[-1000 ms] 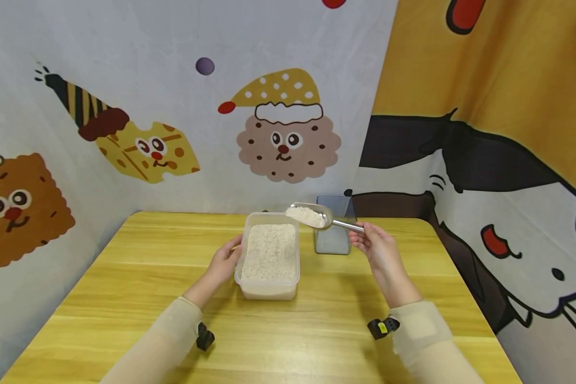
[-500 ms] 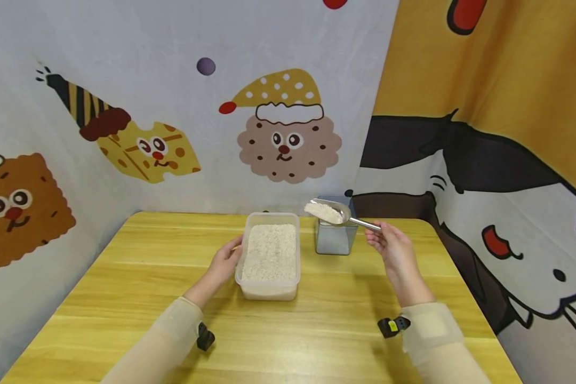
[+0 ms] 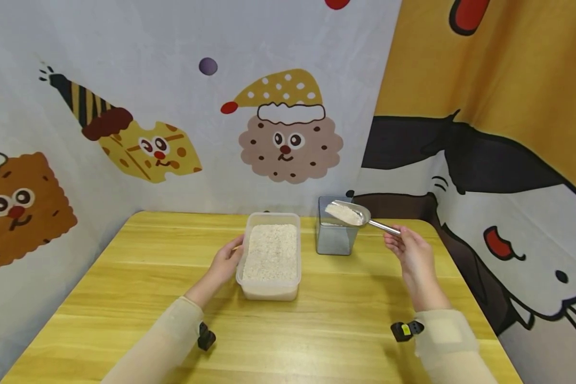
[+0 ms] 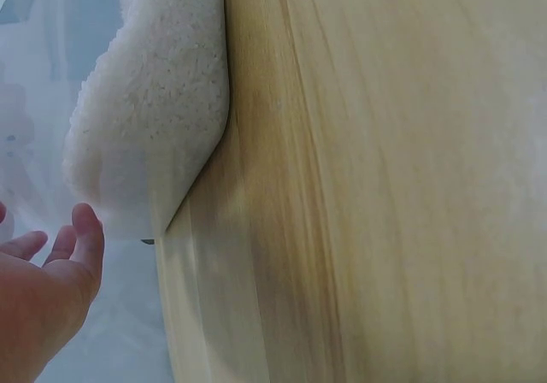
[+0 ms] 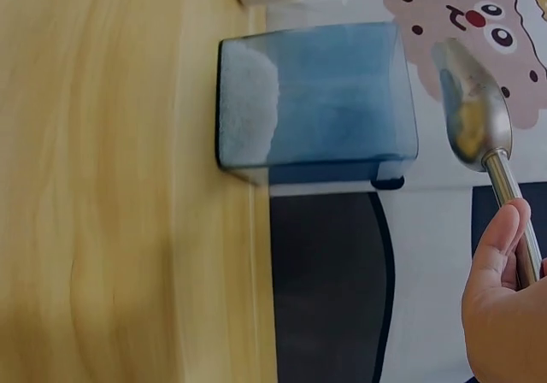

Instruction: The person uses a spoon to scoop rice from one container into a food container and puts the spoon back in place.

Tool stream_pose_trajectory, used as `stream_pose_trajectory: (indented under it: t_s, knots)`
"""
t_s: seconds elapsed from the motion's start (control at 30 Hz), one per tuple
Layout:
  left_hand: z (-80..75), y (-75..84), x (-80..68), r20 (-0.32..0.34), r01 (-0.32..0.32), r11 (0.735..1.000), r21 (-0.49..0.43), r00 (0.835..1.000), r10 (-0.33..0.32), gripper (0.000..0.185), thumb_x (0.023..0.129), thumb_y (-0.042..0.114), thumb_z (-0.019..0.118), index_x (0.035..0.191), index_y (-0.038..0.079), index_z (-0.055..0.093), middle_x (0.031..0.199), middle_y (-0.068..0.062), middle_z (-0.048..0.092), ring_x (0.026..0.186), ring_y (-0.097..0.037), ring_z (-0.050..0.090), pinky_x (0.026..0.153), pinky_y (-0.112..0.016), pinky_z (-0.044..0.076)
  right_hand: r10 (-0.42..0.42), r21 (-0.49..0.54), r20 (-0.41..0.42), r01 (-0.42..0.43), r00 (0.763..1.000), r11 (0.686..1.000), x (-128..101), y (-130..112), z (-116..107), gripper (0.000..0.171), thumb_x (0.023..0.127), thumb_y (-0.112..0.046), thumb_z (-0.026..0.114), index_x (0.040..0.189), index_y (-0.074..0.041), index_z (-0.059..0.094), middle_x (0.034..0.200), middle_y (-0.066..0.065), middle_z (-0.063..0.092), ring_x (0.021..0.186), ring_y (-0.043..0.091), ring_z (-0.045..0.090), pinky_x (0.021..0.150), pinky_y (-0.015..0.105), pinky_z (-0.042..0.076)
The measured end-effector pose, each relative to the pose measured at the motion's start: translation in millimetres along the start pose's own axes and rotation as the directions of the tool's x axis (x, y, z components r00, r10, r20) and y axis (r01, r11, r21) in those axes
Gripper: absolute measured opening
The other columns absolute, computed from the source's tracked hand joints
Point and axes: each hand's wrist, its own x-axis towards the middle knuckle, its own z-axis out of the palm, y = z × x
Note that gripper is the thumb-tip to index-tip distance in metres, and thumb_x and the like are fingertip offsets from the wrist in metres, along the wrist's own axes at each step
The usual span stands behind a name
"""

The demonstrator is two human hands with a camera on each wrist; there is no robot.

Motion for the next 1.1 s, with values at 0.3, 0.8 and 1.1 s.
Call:
stream_pose_trajectory:
  t_s: [0.3, 0.8, 1.1]
  knots:
    - [0.0, -0.7, 0.2, 0.002, 0.004, 1.000, -0.007, 1.000, -0.004, 0.046, 0.101, 0.020, 0.045, 0.143, 0.004, 0.039, 0.142, -0.016, 0.046, 0.120, -0.034, 0.053, 0.095, -0.044, 0.050, -0.009, 0.019, -0.051, 0.010, 0.999, 1.000, -7, -4, -17, 0.023, 0.094, -0.024, 0.056, 0.099, -0.005, 0.067, 0.085, 0.006, 0.071, 0.079, 0.015, 0.069, 0.071, 0.024, 0.057]
    - [0.6, -2.3, 0.6, -0.004, 0.007, 1.000, 0.016, 1.000, -0.007, 0.046, 0.101, 0.022, 0.045, 0.143, 0.004, 0.039, 0.142, -0.017, 0.046, 0.120, -0.034, 0.052, 0.094, -0.044, 0.050, -0.046, -0.050, -0.144, 0.040, 0.989, 0.998, -10, -13, -30, 0.021, 0.091, -0.027, 0.059, 0.096, -0.008, 0.067, 0.083, 0.005, 0.071, 0.076, 0.013, 0.070, 0.068, 0.022, 0.057]
    - [-0.9, 6.2, -2.2, 0.011, 0.004, 1.000, -0.017, 1.000, -0.004, 0.046, 0.101, 0.018, 0.045, 0.143, 0.001, 0.038, 0.142, -0.020, 0.044, 0.121, -0.037, 0.051, 0.094, -0.045, 0.050, -0.063, -0.060, -0.165, 0.054, 0.984, 0.997, -7, -12, -27, 0.020, 0.092, -0.025, 0.058, 0.095, -0.007, 0.066, 0.082, 0.005, 0.070, 0.074, 0.013, 0.069, 0.067, 0.022, 0.058]
